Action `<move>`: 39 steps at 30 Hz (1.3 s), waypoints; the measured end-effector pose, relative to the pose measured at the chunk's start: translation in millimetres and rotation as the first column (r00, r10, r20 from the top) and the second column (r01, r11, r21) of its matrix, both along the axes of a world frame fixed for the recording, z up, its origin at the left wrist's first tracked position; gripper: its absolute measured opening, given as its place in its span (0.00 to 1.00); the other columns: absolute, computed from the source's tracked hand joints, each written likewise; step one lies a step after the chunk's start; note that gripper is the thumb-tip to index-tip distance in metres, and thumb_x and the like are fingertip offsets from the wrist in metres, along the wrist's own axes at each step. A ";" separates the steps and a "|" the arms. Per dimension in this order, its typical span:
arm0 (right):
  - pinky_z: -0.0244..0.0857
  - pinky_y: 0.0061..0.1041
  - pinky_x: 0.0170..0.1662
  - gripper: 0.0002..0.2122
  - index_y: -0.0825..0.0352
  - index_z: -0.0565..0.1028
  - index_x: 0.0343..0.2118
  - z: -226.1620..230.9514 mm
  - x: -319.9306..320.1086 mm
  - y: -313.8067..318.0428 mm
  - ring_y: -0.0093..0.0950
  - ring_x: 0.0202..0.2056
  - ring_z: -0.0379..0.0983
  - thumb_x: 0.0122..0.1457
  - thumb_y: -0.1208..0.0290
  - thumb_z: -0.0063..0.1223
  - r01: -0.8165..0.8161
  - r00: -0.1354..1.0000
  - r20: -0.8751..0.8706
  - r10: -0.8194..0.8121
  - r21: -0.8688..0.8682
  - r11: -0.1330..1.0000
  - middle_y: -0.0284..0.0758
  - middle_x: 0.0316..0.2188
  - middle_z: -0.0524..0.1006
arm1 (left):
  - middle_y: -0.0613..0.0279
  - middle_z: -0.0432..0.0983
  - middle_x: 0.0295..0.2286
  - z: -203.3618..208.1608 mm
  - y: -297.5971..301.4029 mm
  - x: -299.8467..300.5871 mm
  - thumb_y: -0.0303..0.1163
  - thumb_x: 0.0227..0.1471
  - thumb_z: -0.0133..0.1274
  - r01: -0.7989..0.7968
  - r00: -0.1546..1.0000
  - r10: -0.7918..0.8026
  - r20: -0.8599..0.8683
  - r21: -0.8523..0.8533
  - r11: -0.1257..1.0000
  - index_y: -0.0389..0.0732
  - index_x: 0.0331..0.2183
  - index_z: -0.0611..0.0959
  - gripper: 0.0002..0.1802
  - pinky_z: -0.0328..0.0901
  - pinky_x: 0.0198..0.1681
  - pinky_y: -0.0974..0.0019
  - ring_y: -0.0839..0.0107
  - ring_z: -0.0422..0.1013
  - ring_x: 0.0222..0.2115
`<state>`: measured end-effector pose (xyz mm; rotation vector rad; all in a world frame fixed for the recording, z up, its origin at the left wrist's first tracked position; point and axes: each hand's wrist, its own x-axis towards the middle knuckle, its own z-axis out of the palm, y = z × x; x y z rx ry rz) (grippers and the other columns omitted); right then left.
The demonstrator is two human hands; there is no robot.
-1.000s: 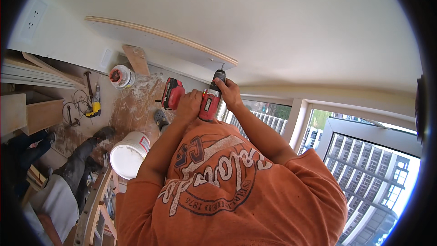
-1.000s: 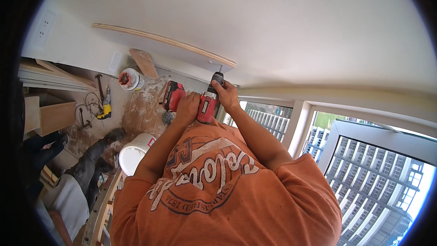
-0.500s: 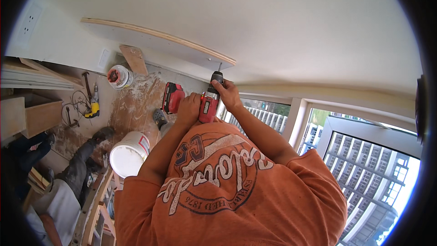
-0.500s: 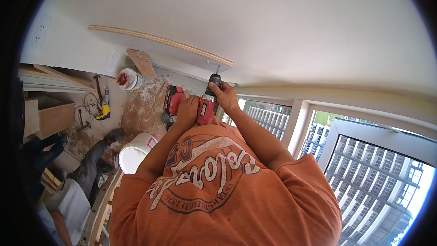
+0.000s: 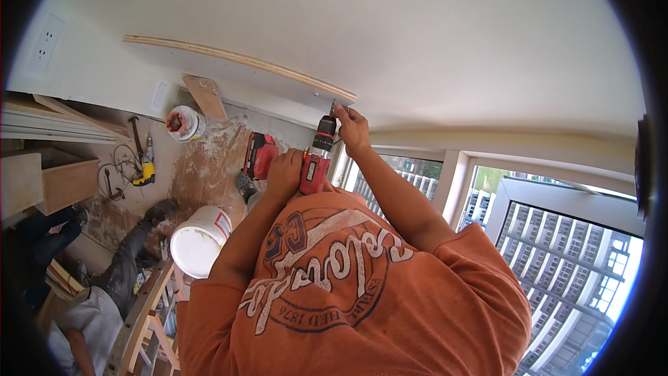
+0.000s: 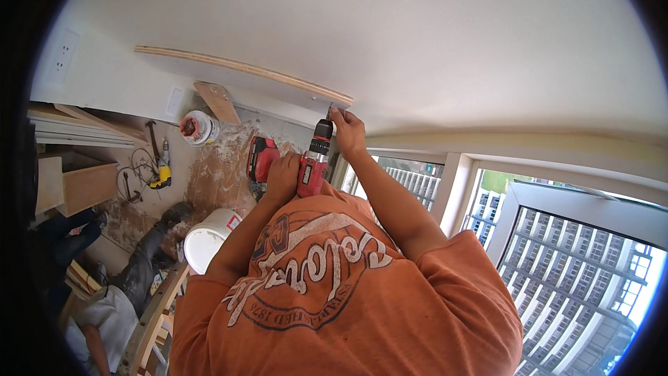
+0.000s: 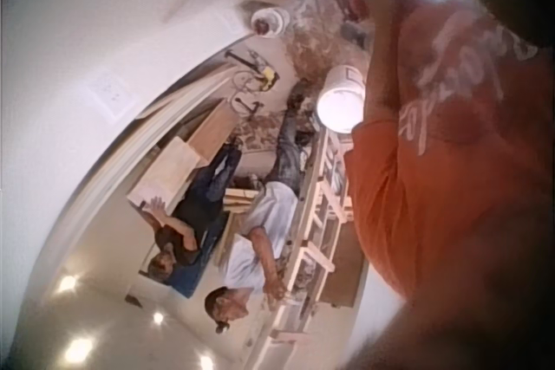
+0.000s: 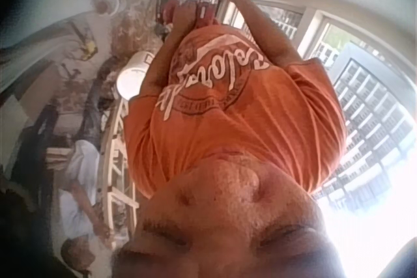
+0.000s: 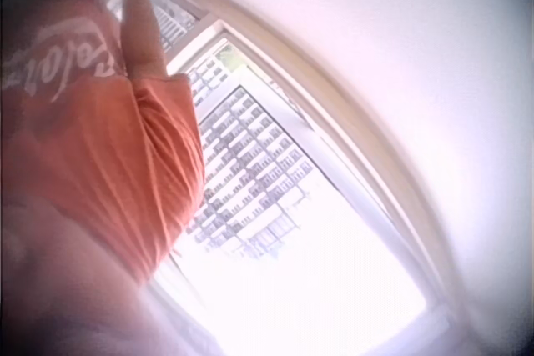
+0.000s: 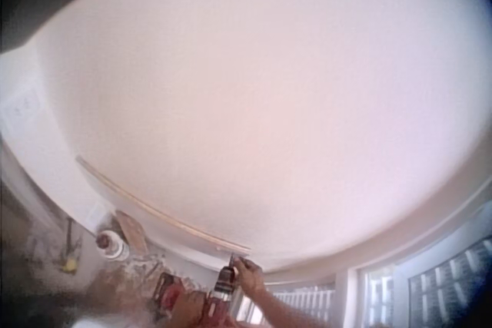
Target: The person uses a cordless drill to drive screws into a curved wooden trim piece mounted near the ceiling. They repeatedly position screws, operate the drill, and adjust the trim while working in a room with large windows and construction materials on the floor.
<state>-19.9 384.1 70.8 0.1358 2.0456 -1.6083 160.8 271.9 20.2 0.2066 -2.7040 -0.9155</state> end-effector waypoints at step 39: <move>0.63 0.26 0.29 0.14 0.70 0.79 0.25 -25.3 46.0 -10.1 0.22 0.24 0.68 0.54 0.60 0.59 0.160 0.987 0.002 -0.161 0.094 0.983 0.34 0.22 0.77 | 0.45 0.73 0.38 -10.8 -61.3 84.6 0.31 0.49 0.52 0.139 0.976 -0.171 0.132 0.223 0.965 0.34 0.47 0.73 0.22 0.64 0.43 0.55 0.47 0.70 0.40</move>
